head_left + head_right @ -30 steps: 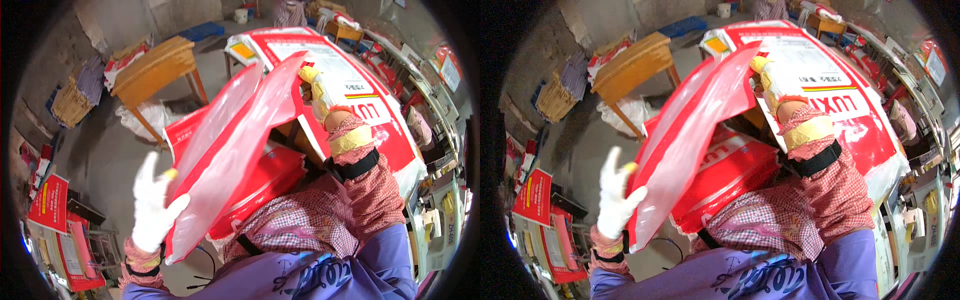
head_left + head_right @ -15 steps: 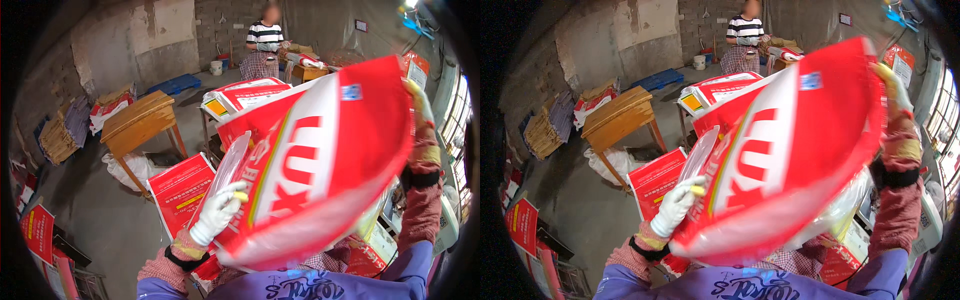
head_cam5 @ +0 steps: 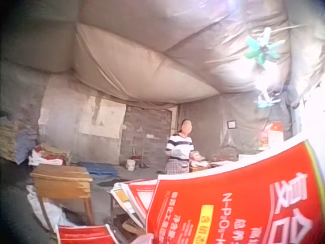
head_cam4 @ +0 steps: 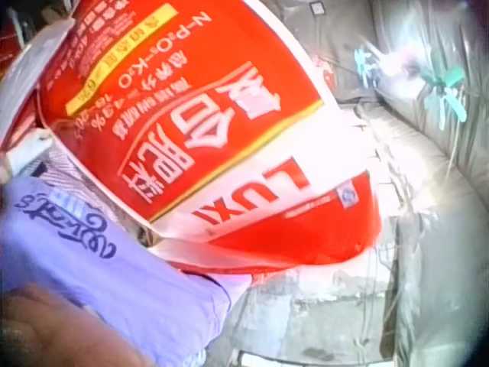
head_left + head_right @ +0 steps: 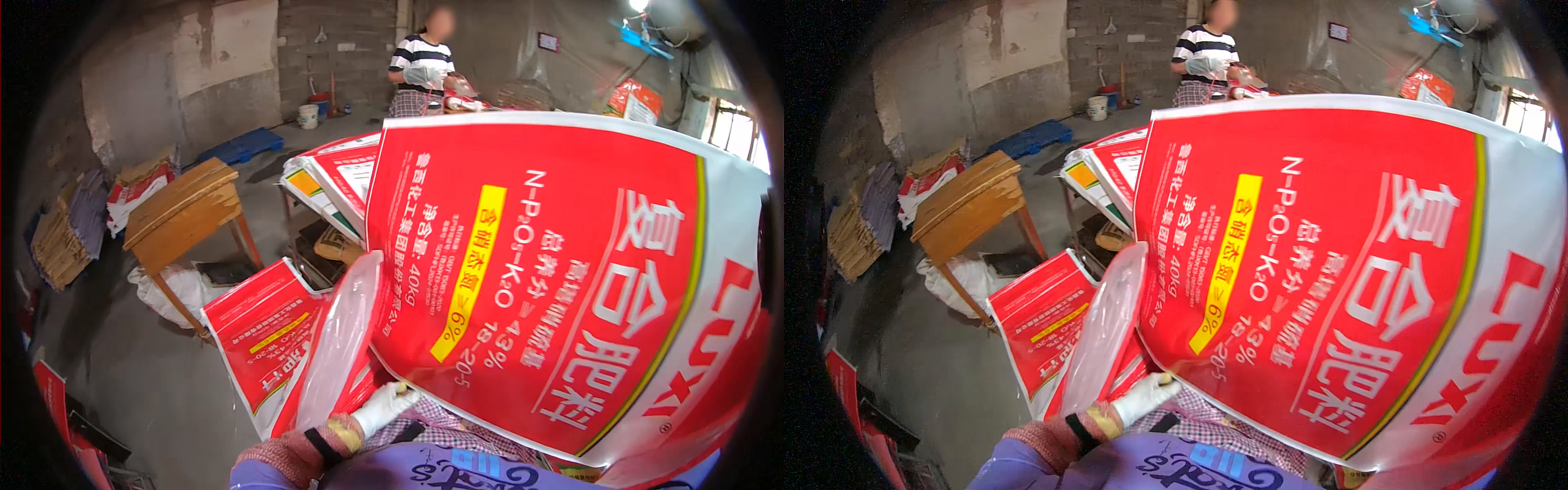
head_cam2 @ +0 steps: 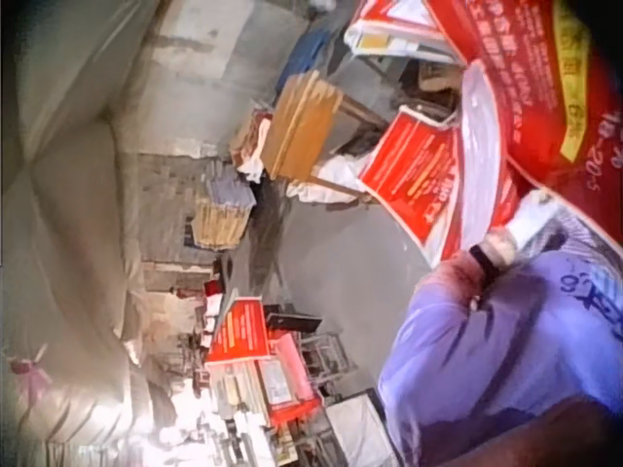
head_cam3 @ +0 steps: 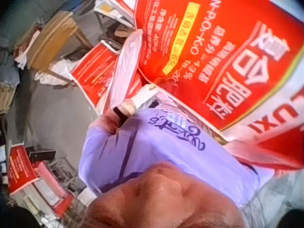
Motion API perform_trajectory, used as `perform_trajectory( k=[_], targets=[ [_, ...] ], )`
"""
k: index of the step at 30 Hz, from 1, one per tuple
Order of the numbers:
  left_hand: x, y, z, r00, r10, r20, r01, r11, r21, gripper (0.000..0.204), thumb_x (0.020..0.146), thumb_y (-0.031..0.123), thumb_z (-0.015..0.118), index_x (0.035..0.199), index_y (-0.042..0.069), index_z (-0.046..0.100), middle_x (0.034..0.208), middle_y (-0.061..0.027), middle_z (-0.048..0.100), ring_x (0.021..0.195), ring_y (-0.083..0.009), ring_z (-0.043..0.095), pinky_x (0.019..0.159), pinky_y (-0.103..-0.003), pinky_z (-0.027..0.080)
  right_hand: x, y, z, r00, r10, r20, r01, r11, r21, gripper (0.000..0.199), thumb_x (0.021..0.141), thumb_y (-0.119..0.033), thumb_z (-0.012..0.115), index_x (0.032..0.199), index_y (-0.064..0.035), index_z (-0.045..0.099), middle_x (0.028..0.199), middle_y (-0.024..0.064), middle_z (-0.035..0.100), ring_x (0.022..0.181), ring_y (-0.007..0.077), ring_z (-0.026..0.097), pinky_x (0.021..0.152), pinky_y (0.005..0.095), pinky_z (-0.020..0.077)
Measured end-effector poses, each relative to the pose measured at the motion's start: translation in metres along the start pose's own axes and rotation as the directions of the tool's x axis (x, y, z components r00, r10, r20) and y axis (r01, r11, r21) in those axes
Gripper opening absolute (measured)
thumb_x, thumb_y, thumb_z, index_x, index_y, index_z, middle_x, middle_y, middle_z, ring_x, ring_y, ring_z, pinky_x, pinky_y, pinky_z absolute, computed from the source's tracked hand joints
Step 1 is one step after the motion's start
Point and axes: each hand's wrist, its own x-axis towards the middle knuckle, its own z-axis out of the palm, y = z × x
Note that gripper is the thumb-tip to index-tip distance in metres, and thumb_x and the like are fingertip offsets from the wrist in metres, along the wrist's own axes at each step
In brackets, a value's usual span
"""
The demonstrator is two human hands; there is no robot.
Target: The worker is inserting plastic liners into large red and white woven fertilizer bags.
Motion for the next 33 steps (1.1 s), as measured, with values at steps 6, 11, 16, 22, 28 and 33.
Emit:
perform_trajectory(
  k=[6, 11, 16, 22, 28, 33],
  targets=[
    [0.079, 0.004, 0.003, 0.993, 0.088, -0.083, -0.12, 0.809, -0.575, 0.081, 0.079, 0.069, 0.041, 0.121, 0.0, 0.048, 0.11, -0.0153, 0.059, 0.103, -0.0254, 0.056, 0.087, -0.034, 0.044, -0.041, -0.006, -0.009, 0.995, 0.075, -0.066, -0.074, 0.997, 0.013, 0.022, 0.087, -0.024, 0.053, 0.1, -0.0072, 0.06, 0.095, 0.0042, 0.063, 0.083, 0.0144, 0.06, 0.075, 0.0296, 0.0478],
    [0.094, 0.116, 0.001, 0.756, 0.629, -0.182, -0.649, 0.756, -0.083, 0.041, 0.094, 0.028, 0.044, 0.125, 0.002, 0.043, 0.115, -0.0103, 0.056, 0.105, -0.0221, 0.054, 0.089, -0.033, 0.044, -0.064, -0.009, -0.01, 0.985, 0.104, -0.137, -0.1, 0.994, 0.035, 0.021, 0.087, -0.024, 0.054, 0.098, -0.0072, 0.061, 0.093, 0.005, 0.063, 0.081, 0.0152, 0.06, 0.074, 0.0308, 0.0486],
    [0.097, 0.26, -0.093, 0.595, 0.792, -0.137, -0.773, 0.611, 0.171, 0.038, 0.093, 0.027, 0.046, 0.122, 0.001, 0.045, 0.114, -0.0067, 0.055, 0.105, -0.0175, 0.053, 0.091, -0.033, 0.044, -0.077, 0.002, 0.001, 0.974, 0.136, -0.182, -0.12, 0.988, 0.099, 0.02, 0.087, -0.024, 0.054, 0.095, -0.0072, 0.061, 0.091, 0.0058, 0.064, 0.08, 0.016, 0.061, 0.072, 0.0319, 0.0494],
    [0.116, 0.359, -0.233, 0.661, 0.671, -0.336, -0.747, 0.546, -0.379, 0.033, 0.085, 0.026, 0.055, 0.11, 0.004, 0.056, 0.107, -0.0076, 0.061, 0.096, -0.0181, 0.057, 0.086, -0.035, 0.045, -0.118, 0.025, -0.024, 0.92, 0.112, -0.376, -0.016, 0.968, 0.251, 0.019, 0.087, -0.024, 0.054, 0.093, -0.0071, 0.062, 0.089, 0.0067, 0.065, 0.079, 0.017, 0.062, 0.071, 0.0333, 0.0504],
    [0.037, 0.255, -0.412, 0.508, 0.574, -0.643, -0.82, 0.551, -0.156, 0.053, 0.09, 0.045, 0.039, 0.137, 0.023, 0.027, 0.138, -0.0093, 0.036, 0.121, -0.0306, 0.04, 0.101, -0.047, 0.034, -0.174, 0.099, -0.08, 0.744, 0.148, -0.651, 0.237, 0.854, 0.464, 0.019, 0.087, -0.024, 0.055, 0.09, -0.0071, 0.062, 0.087, 0.0076, 0.066, 0.077, 0.018, 0.063, 0.069, 0.0346, 0.0514],
    [0.078, 0.198, -0.429, 0.767, 0.345, -0.54, -0.559, 0.773, -0.301, 0.049, 0.09, 0.045, 0.04, 0.13, 0.016, 0.039, 0.128, -0.0096, 0.047, 0.116, -0.028, 0.046, 0.099, -0.043, 0.036, -0.057, 0.138, -0.093, 0.687, 0.231, -0.689, -0.233, 0.968, 0.092, 0.021, 0.082, -0.027, 0.058, 0.091, -0.0079, 0.063, 0.08, 0.0106, 0.065, 0.07, 0.0202, 0.064, 0.059, 0.0355, 0.0506]
  ],
)
